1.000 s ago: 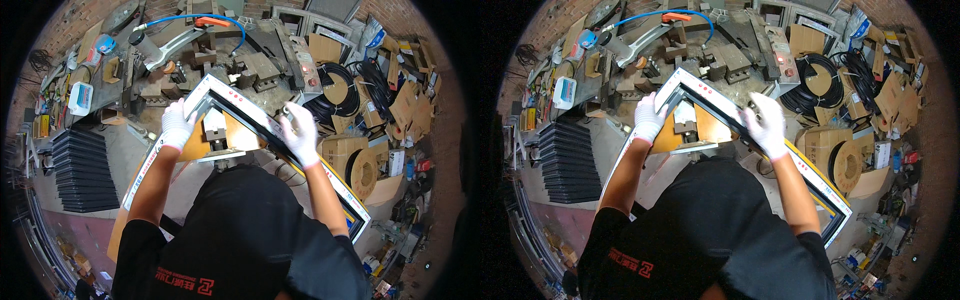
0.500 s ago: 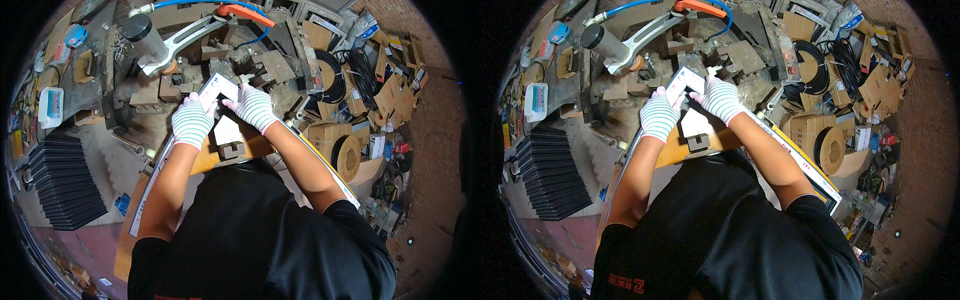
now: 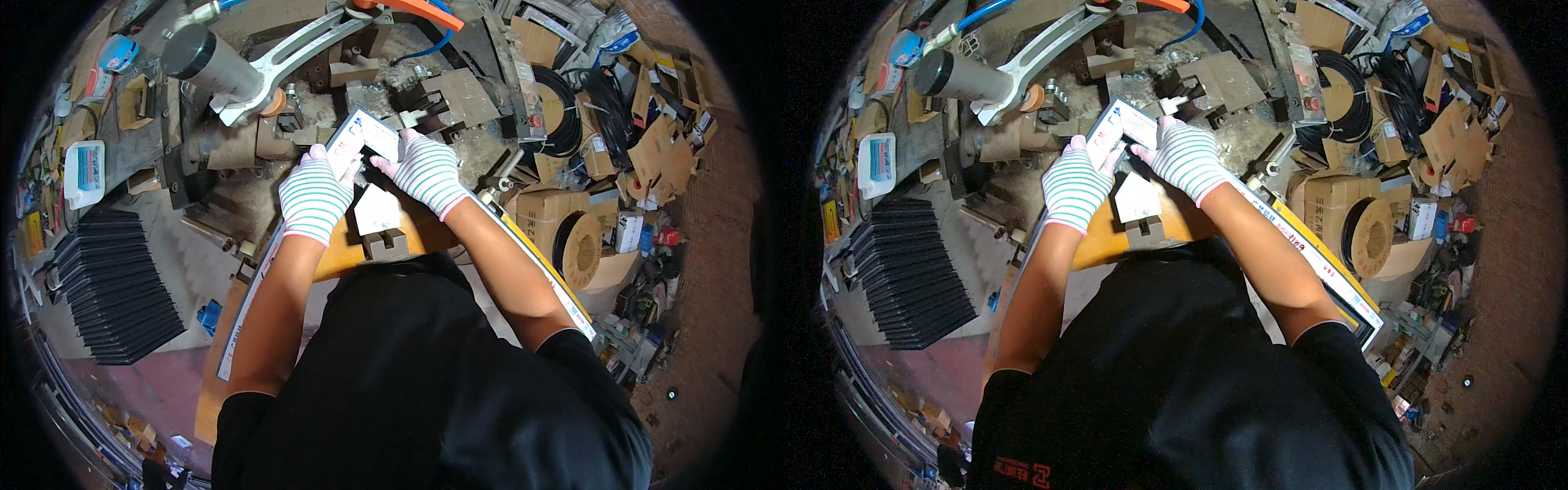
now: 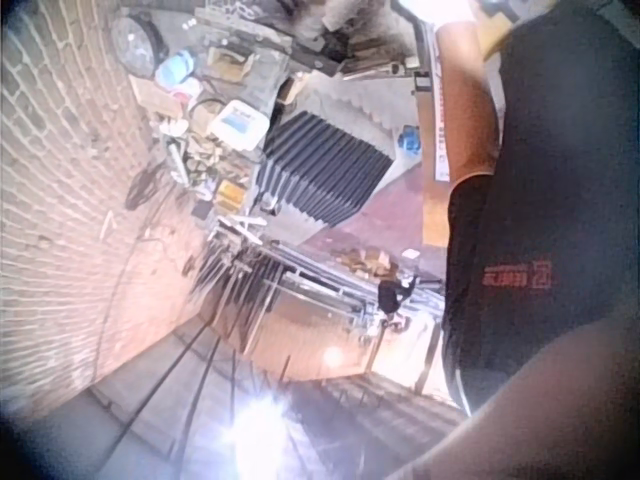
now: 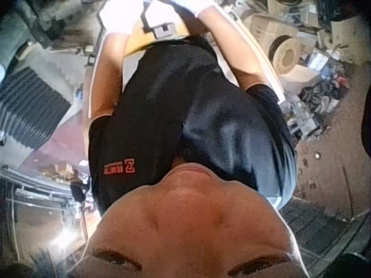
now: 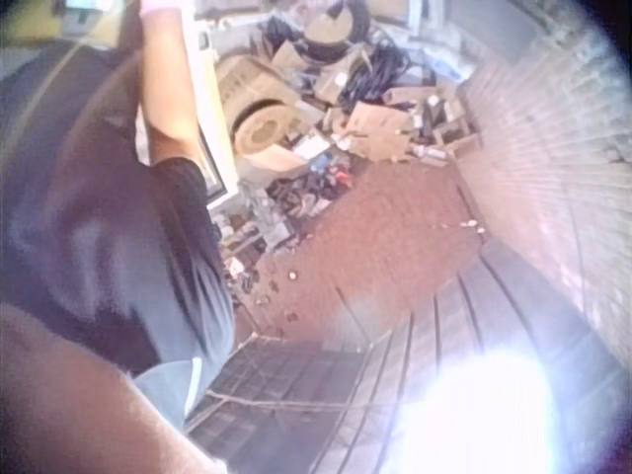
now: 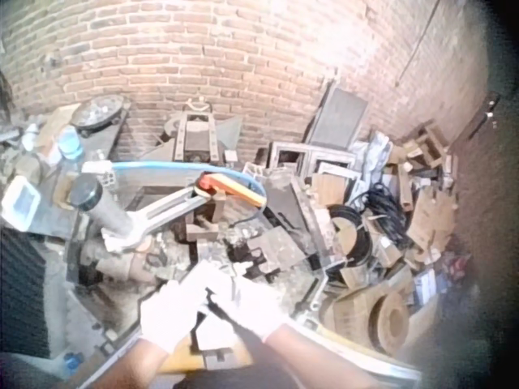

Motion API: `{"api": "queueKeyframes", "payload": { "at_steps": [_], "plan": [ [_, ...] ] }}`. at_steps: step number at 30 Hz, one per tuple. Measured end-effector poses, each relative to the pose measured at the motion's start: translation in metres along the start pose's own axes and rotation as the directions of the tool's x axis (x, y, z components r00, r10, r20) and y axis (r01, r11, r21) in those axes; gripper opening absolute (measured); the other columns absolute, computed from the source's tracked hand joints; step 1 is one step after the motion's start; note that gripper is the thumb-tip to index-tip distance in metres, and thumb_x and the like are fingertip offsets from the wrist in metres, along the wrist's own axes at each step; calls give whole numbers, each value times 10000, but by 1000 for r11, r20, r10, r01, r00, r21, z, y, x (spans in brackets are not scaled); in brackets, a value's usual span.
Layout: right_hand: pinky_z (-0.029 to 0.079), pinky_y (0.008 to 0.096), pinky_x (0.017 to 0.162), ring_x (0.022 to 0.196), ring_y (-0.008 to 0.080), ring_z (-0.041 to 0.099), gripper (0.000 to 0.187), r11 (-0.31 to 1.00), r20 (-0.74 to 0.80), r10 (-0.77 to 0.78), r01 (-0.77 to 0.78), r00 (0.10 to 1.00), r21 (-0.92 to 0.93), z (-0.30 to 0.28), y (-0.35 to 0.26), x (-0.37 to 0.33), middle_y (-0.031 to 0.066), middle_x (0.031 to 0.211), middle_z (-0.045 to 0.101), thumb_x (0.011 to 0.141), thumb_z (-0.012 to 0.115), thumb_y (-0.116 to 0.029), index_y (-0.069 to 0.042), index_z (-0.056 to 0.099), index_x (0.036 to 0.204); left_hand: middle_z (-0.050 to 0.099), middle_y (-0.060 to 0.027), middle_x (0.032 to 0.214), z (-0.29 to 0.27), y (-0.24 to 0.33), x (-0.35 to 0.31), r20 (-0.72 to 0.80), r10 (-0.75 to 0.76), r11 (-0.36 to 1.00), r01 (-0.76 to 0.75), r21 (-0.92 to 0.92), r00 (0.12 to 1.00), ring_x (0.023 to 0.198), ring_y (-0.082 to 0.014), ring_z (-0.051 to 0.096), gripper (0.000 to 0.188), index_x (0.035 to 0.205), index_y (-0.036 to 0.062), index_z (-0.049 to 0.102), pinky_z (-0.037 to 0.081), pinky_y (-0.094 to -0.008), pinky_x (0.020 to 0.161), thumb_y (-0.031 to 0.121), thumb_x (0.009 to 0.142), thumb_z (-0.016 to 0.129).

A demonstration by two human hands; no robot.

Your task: The person picks up a rectangular window frame and carries it to a corner-cutting machine. They position the frame on the machine and operate the cutting arm to miter the corners, repeating the process for each corner. After cutting, they lift the frame and walk back toward the work area.

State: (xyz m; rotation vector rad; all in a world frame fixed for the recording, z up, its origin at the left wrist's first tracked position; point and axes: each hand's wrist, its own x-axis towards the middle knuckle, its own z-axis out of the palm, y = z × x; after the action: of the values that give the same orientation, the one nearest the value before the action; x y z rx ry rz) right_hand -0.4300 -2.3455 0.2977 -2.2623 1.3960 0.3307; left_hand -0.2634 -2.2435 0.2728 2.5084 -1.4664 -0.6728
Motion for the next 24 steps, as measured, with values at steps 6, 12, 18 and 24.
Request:
{"api": "queueKeyframes", "payload": {
  "at_steps": [6,12,18,24],
  "plan": [
    [572,468,847,977,377,730,690,1000,37,19,-19,999,13,0,1,3,222,1045,739,885,706,-639,11,665,1114,732,-251,1026,-2,2,-2,-13,4,1000,-4,18,1000,913,-408,733,568,1097,11,610,592,-475,810,532,917,749],
    [562,477,847,960,389,720,663,998,36,17,-19,999,56,5,5,4,221,1069,722,894,701,-621,8,657,1099,734,-226,1027,-8,8,-1,55,-60,998,59,13,997,934,-381,734,561,1135,15,626,586,-463,830,511,911,762],
    [564,477,828,932,384,719,629,996,-18,-8,9,1000,83,12,6,7,221,1042,717,878,726,-596,3,665,1060,730,-212,1037,-5,7,-1,73,-77,997,75,17,994,963,-372,726,551,1134,18,615,574,-459,842,494,903,771],
    [566,471,820,918,376,720,614,997,-8,-3,3,1000,73,11,7,8,205,996,726,865,738,-596,-5,682,1024,730,-202,1054,0,0,0,48,-46,999,47,-8,998,968,-367,728,561,1173,31,611,573,-456,845,505,911,758]
  ]
}}
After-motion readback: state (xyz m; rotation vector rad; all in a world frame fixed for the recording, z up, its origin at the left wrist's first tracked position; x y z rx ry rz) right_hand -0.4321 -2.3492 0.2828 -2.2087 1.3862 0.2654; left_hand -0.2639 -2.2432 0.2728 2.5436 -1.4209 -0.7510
